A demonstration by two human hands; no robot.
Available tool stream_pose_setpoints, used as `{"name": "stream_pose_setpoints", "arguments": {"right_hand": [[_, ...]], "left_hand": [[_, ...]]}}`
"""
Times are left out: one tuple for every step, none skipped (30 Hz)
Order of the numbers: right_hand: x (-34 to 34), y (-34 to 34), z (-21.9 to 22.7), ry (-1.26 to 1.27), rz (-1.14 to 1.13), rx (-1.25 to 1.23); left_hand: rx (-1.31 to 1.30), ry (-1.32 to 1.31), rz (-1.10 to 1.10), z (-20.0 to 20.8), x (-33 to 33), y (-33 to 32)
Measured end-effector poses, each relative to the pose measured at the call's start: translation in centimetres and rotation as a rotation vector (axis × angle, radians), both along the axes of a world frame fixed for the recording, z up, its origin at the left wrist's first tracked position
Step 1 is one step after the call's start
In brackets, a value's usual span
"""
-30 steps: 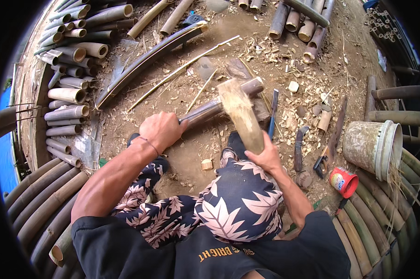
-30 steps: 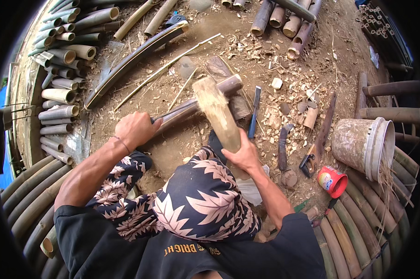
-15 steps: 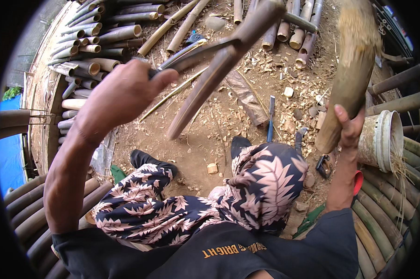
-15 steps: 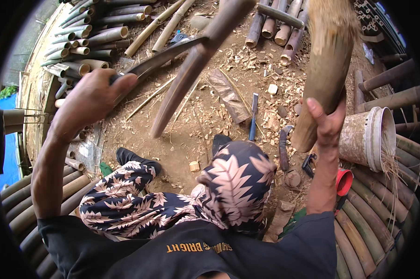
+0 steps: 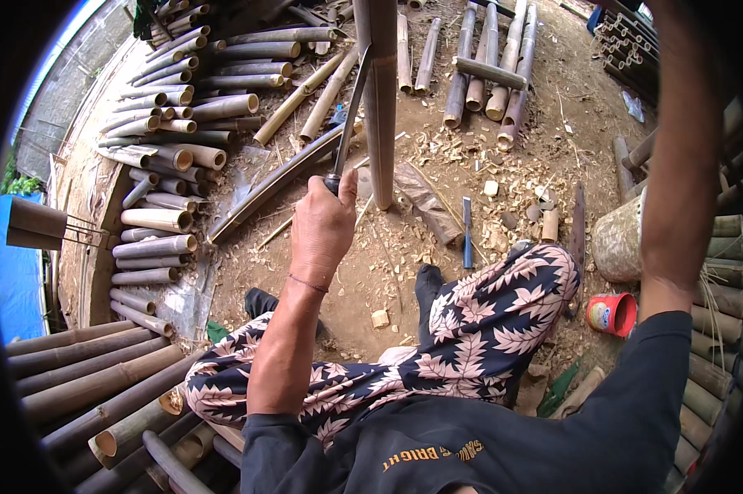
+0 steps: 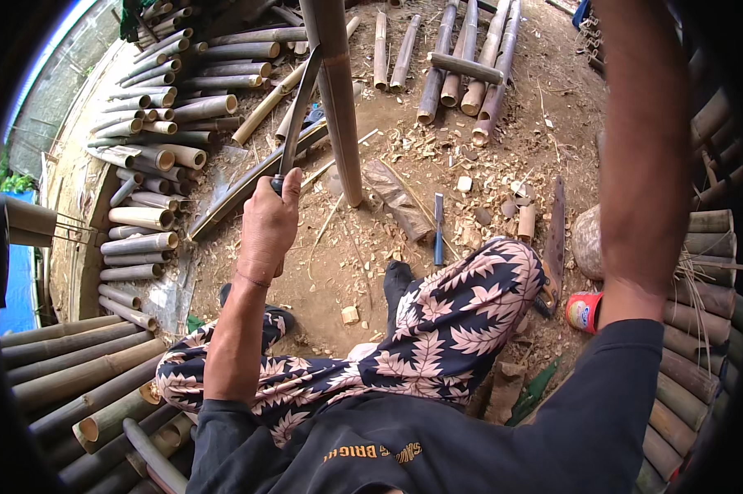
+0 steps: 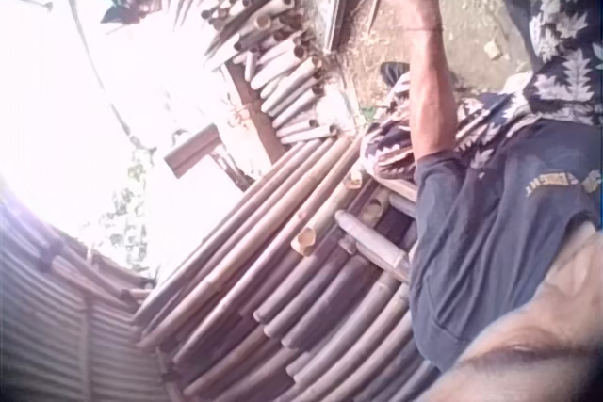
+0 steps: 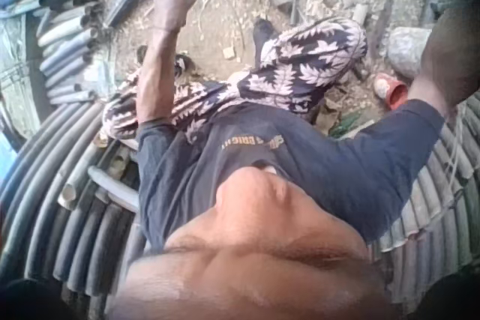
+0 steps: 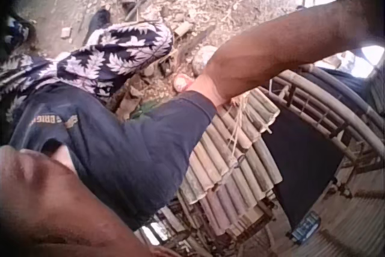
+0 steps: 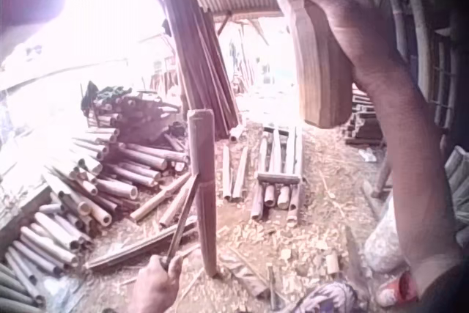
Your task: The person sits on the ground and uses a knife to split a long bamboo pole lengthwise into thin strips. They repeatedly strike the knife with a wooden mallet to drive it through the bamboo, separating the material into smaller pieces.
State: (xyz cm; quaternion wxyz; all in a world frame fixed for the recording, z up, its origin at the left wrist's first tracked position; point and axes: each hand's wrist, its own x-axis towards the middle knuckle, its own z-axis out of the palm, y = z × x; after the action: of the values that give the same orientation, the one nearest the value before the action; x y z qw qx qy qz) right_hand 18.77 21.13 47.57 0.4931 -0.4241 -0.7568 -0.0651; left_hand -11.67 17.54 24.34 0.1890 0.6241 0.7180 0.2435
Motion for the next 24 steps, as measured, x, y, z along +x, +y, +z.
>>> {"name": "stream_pose_setpoints", "arguments": {"right_hand": [[-2.5,-0.7,-1.3,-0.105,-0.06,0.069],[-4.8,-0.7,-4.1,-0.215,-0.106,0.029],[-6.7,-0.6,-7.2,-0.349,-0.159,-0.135],[-7.8,-0.5,-9.8,-0.506,-0.219,-0.378],[-10.3,1.2,-14.5,-0.588,-0.142,-0.638],[-10.7,2.2,-16.2,-0.602,-0.104,-0.753],[-9.6,3.7,-17.0,-0.523,0.013,-0.717],[-9.7,4.3,-15.7,-0.473,0.05,-0.685],[-9.9,3.7,-14.5,-0.427,0.081,-0.685],[-9.3,3.4,-13.0,-0.292,0.192,-0.647],[-9.0,3.8,-10.8,-0.267,0.155,-0.565],[-9.0,3.9,-7.6,-0.205,0.163,-0.47],[-8.8,4.1,-4.7,-0.145,0.168,-0.375],[-7.0,3.7,-1.2,-0.186,0.117,-0.04],[-7.5,4.4,-0.4,-0.156,0.129,0.145],[-8.2,4.1,-1.5,-0.15,0.106,0.198],[-8.5,3.7,-3.4,-0.171,0.062,0.203],[-8.6,3.4,-6.8,-0.231,-0.002,0.1],[-8.7,2.9,-10.3,-0.316,-0.06,-0.123],[-10.8,3.4,-15.5,-0.375,-0.021,-0.485],[-12.0,3.2,-18.7,-0.431,0.014,-0.788],[-11.5,3.6,-21.6,-0.404,0.05,-0.804],[-10.6,3.9,-25.0,-0.36,0.095,-0.824],[-10.9,4.9,-24.2,-0.377,0.079,-0.659]], "left_hand": [[0.014,-0.021,-0.012,-0.1,0.5,-0.1],[0.023,-0.026,-0.008,-0.2,0.5,-0.2],[0.032,-0.024,-0.028,-0.2,0.4,-0.1],[0.037,-0.027,-0.054,-0.5,0.6,0.0],[0.006,0.058,-0.007,-1.1,-1.6,-0.9],[-0.064,0.099,-0.005,-3.2,-2.1,-0.9],[-0.057,0.053,0.01,-2.8,-1.8,-1.0],[-0.06,0.041,0.022,-2.4,-2.3,-0.4],[-0.094,0.022,0.021,-2.4,-2.9,-0.7],[-0.071,0.014,0.0,-2.5,-3.2,-0.8],[-0.111,0.037,0.009,-2.4,-3.6,-0.9],[-0.091,0.06,0.038,-2.1,-3.4,-0.9],[-0.105,0.09,0.06,-2.4,-3.3,-1.8],[-0.064,0.02,-0.007,-2.4,-0.9,-1.3],[-0.043,0.008,-0.017,-2.4,-1.3,-1.1],[-0.05,0.016,-0.014,-2.4,-1.5,-1.2],[-0.055,0.021,-0.014,-2.5,-1.5,-1.4],[-0.075,0.006,-0.019,-2.8,-1.3,-1.3],[-0.088,-0.007,-0.018,-2.8,-1.1,-1.1],[-0.111,0.038,0.051,-2.9,-2.8,-1.6],[-0.178,0.075,0.036,-3.8,-3.8,-1.9],[-0.216,0.084,-0.022,-5.6,-4.4,-1.4],[-0.254,0.102,-0.049,-6.8,-4.3,-1.1],[-0.168,0.138,-0.04,-6.9,-4.4,-1.6]]}}
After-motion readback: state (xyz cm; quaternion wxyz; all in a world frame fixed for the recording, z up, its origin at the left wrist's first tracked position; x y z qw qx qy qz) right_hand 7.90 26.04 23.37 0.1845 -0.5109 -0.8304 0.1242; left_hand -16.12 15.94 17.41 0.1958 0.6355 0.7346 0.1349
